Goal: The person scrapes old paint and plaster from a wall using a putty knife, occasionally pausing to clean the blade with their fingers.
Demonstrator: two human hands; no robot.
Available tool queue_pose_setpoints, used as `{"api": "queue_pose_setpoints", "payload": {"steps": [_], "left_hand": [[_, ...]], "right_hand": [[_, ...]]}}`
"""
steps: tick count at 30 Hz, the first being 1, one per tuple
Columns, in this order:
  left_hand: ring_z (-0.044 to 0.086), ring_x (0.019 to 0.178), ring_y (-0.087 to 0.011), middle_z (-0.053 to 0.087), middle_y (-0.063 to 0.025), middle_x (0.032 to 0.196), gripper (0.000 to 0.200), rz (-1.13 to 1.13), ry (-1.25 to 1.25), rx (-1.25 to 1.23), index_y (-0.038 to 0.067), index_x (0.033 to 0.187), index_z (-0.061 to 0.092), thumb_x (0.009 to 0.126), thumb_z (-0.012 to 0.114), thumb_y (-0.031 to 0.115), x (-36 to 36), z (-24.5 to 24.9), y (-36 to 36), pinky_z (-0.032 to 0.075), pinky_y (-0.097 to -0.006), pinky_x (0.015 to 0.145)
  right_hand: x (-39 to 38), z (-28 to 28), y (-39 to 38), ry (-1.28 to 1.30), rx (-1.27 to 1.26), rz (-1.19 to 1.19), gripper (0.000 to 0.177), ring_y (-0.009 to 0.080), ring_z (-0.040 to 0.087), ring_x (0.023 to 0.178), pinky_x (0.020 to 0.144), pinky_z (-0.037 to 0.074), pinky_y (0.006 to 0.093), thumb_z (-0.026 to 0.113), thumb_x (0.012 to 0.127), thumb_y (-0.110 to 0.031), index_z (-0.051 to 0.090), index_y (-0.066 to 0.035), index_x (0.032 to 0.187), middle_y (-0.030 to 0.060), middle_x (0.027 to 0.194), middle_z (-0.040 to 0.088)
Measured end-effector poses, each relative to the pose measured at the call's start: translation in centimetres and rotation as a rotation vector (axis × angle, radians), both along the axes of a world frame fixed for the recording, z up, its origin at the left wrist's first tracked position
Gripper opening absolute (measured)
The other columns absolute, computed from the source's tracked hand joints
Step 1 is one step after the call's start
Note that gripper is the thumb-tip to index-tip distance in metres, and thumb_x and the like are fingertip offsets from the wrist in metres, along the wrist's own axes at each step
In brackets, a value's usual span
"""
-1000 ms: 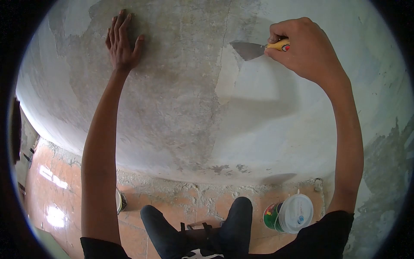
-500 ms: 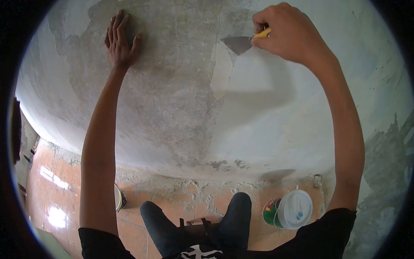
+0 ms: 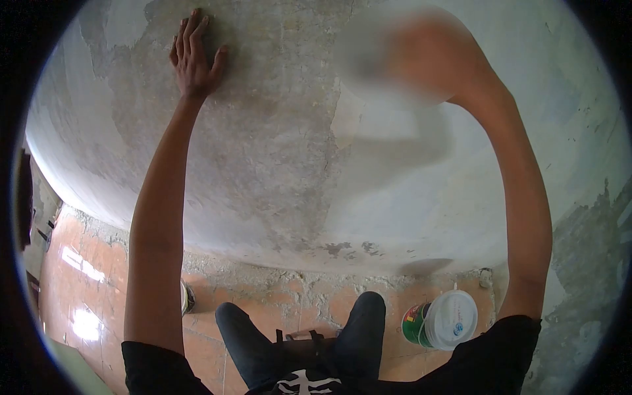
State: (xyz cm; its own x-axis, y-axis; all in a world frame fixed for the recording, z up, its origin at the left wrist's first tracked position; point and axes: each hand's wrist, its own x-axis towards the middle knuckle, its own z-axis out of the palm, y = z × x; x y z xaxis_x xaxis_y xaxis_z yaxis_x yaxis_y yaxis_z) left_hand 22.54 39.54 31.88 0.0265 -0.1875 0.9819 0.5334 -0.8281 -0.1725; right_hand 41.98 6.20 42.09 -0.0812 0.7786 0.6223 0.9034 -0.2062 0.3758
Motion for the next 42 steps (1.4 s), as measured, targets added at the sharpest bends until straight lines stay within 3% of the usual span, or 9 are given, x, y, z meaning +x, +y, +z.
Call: {"api": "queue_pose_setpoints", "payload": {"steps": [17,19,31,34,42], "left_hand": [[0.026,0.143,-0.0272,0.034,-0.0042,0.153,0.063,-0.012,-0.026,-0.040,0.018,0.141,0.040,0.087,0.056,0.045,0.1,0.0,-0.1,0.015,-0.0468,0.115],[0.026,0.143,-0.0273,0.034,-0.0041,0.153,0.063,-0.029,-0.024,-0.019,0.017,0.141,0.040,0.087,0.056,0.044,0.1,0.1,-0.1,0.015,-0.0469,0.115],[0.026,0.143,-0.0267,0.034,-0.0043,0.153,0.061,-0.007,-0.021,-0.029,0.017,0.141,0.040,0.088,0.055,0.044,-0.1,0.0,0.0,0.016,-0.0462,0.115],[0.026,0.143,-0.0265,0.033,-0.0040,0.153,0.062,-0.001,-0.012,-0.022,0.017,0.141,0.039,0.088,0.055,0.044,0.0,-0.3,-0.1,0.016,-0.0461,0.115],[0.026,0.143,-0.0267,0.033,-0.0040,0.153,0.062,-0.016,-0.013,-0.035,0.017,0.141,0.039,0.088,0.056,0.044,0.0,-0.1,-0.1,0.016,-0.0459,0.115]], "right_hand": [[0.7,-0.6,0.9,-0.084,-0.055,0.064,0.013,0.0234,0.059,0.058,0.062,0.049,0.0347,0.071,0.067,-0.015,0.063,-0.005,0.066,0.0090,0.061,0.062],[0.5,-0.1,0.1,0.050,-0.001,-0.074,0.011,0.0242,0.060,0.060,0.063,0.050,0.0352,0.069,0.067,-0.014,0.063,-0.005,0.065,0.0092,0.062,0.062],[1.0,-1.8,0.3,-0.075,0.030,0.032,0.015,0.0261,0.062,0.063,0.065,0.051,0.0359,0.072,0.071,-0.017,0.065,-0.005,0.068,0.0094,0.064,0.064],[0.5,-0.7,-1.2,0.079,0.025,-0.077,0.017,0.0262,0.061,0.062,0.065,0.051,0.0359,0.073,0.072,-0.018,0.065,-0.004,0.069,0.0095,0.065,0.064],[2.3,-0.8,-2.1,0.118,0.048,-0.072,0.018,0.0239,0.061,0.062,0.063,0.050,0.0351,0.073,0.074,-0.020,0.065,-0.004,0.070,0.0092,0.064,0.065]]}}
